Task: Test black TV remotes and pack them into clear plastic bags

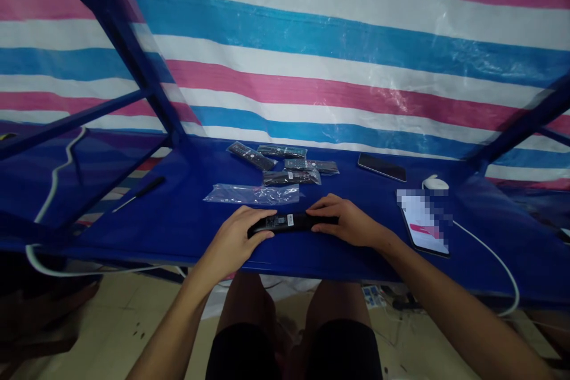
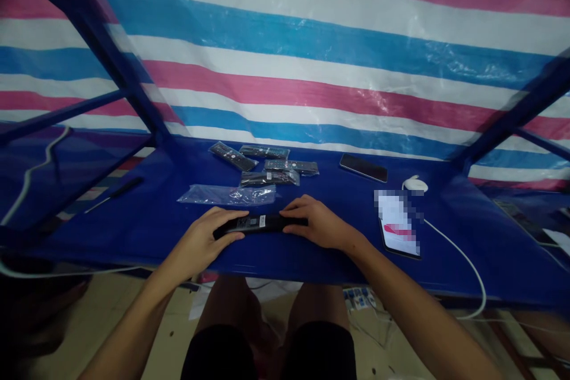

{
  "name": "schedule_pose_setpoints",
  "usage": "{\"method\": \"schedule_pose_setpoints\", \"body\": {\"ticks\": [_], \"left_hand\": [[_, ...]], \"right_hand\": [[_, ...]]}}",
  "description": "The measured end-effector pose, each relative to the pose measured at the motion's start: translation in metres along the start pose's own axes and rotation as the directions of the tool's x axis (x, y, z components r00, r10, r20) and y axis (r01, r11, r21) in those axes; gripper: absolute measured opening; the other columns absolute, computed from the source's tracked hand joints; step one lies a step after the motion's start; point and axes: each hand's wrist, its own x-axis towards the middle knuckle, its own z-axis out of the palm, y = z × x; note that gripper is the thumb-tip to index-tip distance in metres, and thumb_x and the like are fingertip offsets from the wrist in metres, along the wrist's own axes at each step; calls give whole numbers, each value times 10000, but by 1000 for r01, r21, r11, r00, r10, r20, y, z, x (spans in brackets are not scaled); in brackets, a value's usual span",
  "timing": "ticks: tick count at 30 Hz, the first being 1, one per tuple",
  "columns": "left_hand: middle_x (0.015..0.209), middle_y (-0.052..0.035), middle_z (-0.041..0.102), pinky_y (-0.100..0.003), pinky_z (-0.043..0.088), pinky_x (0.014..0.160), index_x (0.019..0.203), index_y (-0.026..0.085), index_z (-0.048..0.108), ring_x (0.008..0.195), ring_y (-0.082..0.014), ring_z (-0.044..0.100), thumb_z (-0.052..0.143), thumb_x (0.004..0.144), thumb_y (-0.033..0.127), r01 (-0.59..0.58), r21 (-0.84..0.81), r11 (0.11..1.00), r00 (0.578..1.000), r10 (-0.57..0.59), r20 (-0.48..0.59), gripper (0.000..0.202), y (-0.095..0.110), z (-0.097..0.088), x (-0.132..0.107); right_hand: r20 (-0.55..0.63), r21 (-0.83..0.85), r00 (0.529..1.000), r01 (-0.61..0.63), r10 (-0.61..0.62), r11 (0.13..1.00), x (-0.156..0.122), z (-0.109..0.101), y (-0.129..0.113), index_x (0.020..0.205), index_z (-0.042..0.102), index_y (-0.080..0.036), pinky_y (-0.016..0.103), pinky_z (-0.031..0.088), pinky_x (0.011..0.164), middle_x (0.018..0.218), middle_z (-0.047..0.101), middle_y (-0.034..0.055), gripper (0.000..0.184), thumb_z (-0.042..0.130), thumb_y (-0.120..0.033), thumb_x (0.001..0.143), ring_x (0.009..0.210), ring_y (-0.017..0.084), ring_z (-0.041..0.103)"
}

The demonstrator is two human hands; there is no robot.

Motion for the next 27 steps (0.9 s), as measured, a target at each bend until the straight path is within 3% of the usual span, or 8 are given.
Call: {"method": "schedule_pose_setpoints", "body": {"ticks": [6, 9, 13, 16, 18, 20, 22, 27], "left_hand": [[1164, -40, 725, -440, 576, 950, 1295, 325, 692, 1076, -260, 681, 712, 943, 367, 47, -38, 998, 999, -47, 3, 355, 1, 0, 1], [1184, -33, 717, -443, 568, 961, 1300, 319, 672, 1093, -259, 673, 763, 901, 329, 44, -67, 997, 997, -47, -56, 410, 13, 9, -6], [1153, -46, 713, -446, 571, 942, 1285, 298, 633, 1089, -268, 660, 756, 886, 250, 15, -63, 998, 964, -31, -262, 420, 43, 32, -24], [1118, -62, 689, -453, 576, 913, 1295, 307, 592, 1064, -272, 655, 725, 923, 265, 18, -37, 999, 910, -32, -413, 397, 65, 52, -32], [1070, -63, 673, -447, 581, 882, 1286, 307, 575, 1026, -266, 654, 729, 927, 276, -16, -28, 999, 866, 0, -500, 392, 79, 65, -30], [1059, -67, 659, -435, 586, 867, 1284, 296, 563, 1010, -260, 652, 742, 915, 257, -81, -39, 996, 826, 46, -562, 412, 93, 80, -24], [1086, -75, 654, -425, 583, 881, 1303, 286, 553, 1028, -254, 647, 737, 910, 213, -140, -55, 989, 807, 82, -584, 440, 104, 91, -16], [1335, -119, 615, -470, 527, 1027, 1468, 251, 462, 1231, -297, 587, 819, 857, 452, -179, -40, 983, 914, 151, -376, 735, 90, 72, 14]], "right_hand": [[-18, 23, 1000, 22, -22, 999, 1, 6, 2, 1299, 731, -327, 466, 509, 1068, 1269, 720, 64, 355, 707, -420, 957, 1207, 278, 632], [-163, -7, 984, -67, 65, 998, -2, 9, 2, 1335, 682, -304, 498, 470, 1123, 1358, 665, 82, 450, 732, -476, 921, 1282, 298, 596], [-397, 32, 849, -365, 347, 930, -16, 5, -7, 1149, 697, -212, 468, 563, 880, 1070, 735, 117, 507, 745, -619, 852, 975, 304, 688], [-230, 331, 804, -466, 549, 821, -34, 3, -20, 961, 706, -197, 374, 533, 625, 824, 745, 92, 504, 624, -692, 907, 708, 243, 680], [-37, 583, 810, -458, 585, 671, -44, 7, -30, 1075, 708, -181, 338, 523, 562, 891, 772, 117, 545, 626, -693, 908, 707, 239, 704], [81, 769, 839, -396, 538, 501, -48, 14, -40, 1173, 689, -176, 333, 573, 640, 999, 776, 126, 531, 698, -628, 895, 820, 248, 740], [55, 873, 867, -283, 495, 398, -46, 21, -46, 1121, 697, -183, 333, 593, 787, 1022, 765, 89, 418, 776, -516, 881, 916, 227, 738], [2, 890, 850, -242, 526, 387, -32, 4, -30, 1080, 682, -205, 353, 599, 831, 991, 756, 42, 373, 841, -438, 836, 894, 202, 728]]}}
